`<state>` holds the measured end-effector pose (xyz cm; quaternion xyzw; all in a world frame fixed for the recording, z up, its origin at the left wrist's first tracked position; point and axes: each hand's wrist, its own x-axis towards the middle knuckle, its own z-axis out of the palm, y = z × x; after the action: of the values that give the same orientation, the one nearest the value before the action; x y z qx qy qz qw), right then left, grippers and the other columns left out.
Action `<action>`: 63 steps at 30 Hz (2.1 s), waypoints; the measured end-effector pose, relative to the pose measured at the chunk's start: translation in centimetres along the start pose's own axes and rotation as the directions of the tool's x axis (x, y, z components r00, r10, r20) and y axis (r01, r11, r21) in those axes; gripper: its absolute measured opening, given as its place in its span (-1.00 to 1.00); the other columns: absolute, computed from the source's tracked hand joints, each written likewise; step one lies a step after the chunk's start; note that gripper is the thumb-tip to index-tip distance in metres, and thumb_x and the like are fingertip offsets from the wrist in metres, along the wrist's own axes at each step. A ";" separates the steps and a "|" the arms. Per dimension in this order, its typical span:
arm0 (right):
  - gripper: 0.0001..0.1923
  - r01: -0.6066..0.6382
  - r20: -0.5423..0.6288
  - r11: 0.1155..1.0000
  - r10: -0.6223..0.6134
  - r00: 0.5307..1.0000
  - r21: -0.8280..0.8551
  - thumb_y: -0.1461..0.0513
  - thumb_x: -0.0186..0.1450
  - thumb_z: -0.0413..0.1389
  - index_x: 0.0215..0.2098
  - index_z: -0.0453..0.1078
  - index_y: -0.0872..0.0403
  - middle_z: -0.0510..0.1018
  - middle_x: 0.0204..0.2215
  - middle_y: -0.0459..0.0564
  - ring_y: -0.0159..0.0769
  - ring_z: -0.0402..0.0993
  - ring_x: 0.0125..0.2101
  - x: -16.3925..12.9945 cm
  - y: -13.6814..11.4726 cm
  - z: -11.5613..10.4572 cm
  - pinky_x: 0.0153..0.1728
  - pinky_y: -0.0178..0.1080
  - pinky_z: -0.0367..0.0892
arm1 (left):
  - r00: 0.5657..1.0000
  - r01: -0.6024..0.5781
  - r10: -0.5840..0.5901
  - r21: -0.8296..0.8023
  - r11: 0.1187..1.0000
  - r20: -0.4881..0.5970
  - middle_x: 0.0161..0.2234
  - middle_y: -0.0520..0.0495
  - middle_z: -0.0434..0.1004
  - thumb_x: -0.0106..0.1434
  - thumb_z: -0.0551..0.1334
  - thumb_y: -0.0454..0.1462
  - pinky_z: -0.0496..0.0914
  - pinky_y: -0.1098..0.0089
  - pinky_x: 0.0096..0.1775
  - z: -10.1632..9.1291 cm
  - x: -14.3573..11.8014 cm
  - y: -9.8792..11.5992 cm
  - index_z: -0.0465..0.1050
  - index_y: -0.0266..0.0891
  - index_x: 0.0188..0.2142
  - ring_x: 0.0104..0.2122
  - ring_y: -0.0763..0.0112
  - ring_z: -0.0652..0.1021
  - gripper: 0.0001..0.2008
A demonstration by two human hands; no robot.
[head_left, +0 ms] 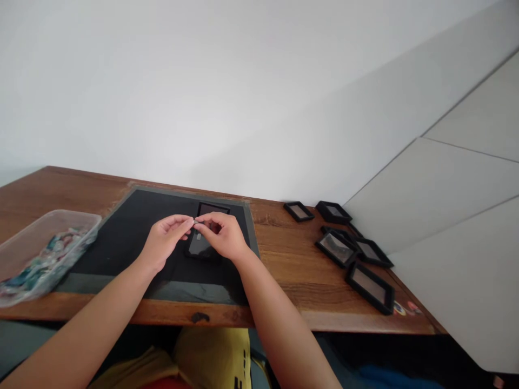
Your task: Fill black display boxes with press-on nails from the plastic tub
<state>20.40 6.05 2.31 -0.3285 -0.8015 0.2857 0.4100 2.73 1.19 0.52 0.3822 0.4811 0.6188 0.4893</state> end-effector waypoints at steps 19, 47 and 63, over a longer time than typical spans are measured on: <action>-0.78 0.076 0.047 0.988 -0.071 0.996 -0.133 0.11 0.37 0.29 -0.14 0.70 0.06 0.66 -0.43 -0.07 -0.46 0.38 -0.50 -0.2 -1.0 -0.3 -0.40 -0.35 0.24 | 0.992 0.059 -0.047 -0.102 0.993 0.118 -0.36 -0.08 0.64 -0.07 0.61 0.11 0.47 0.40 -0.27 0.0 -0.1 -0.1 0.60 -0.24 -0.36 -0.29 0.33 0.60 -0.47; -0.73 0.159 0.021 0.984 -0.157 0.987 -0.078 0.04 0.43 0.28 -0.03 0.72 -0.02 0.71 -0.40 -0.06 -0.39 0.49 -0.47 -0.4 -1.6 -0.3 -0.37 -0.30 0.37 | 0.971 0.174 -0.108 -0.316 0.933 0.214 -0.40 0.04 0.59 -0.13 0.70 -0.04 0.48 0.53 -0.31 -0.5 -0.2 0.1 0.54 -0.23 -0.38 -0.40 0.52 0.54 -0.49; -0.76 -0.143 0.071 0.975 0.156 0.985 -0.168 0.10 0.33 0.36 -0.07 0.74 -0.04 0.77 -0.28 -0.05 -0.43 0.42 -0.49 0.2 -0.8 -2.3 -0.40 -0.32 0.28 | 0.990 0.083 -0.103 -0.192 0.978 -0.098 -0.38 0.07 0.56 -0.29 0.67 0.05 0.41 0.56 -0.39 -0.4 0.9 -0.3 0.50 -0.21 -0.25 -0.43 0.56 0.49 -0.31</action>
<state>22.02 6.13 4.15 -0.4080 -0.8116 0.2629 0.3252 2.17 1.98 0.15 0.2776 0.4640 0.6573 0.5249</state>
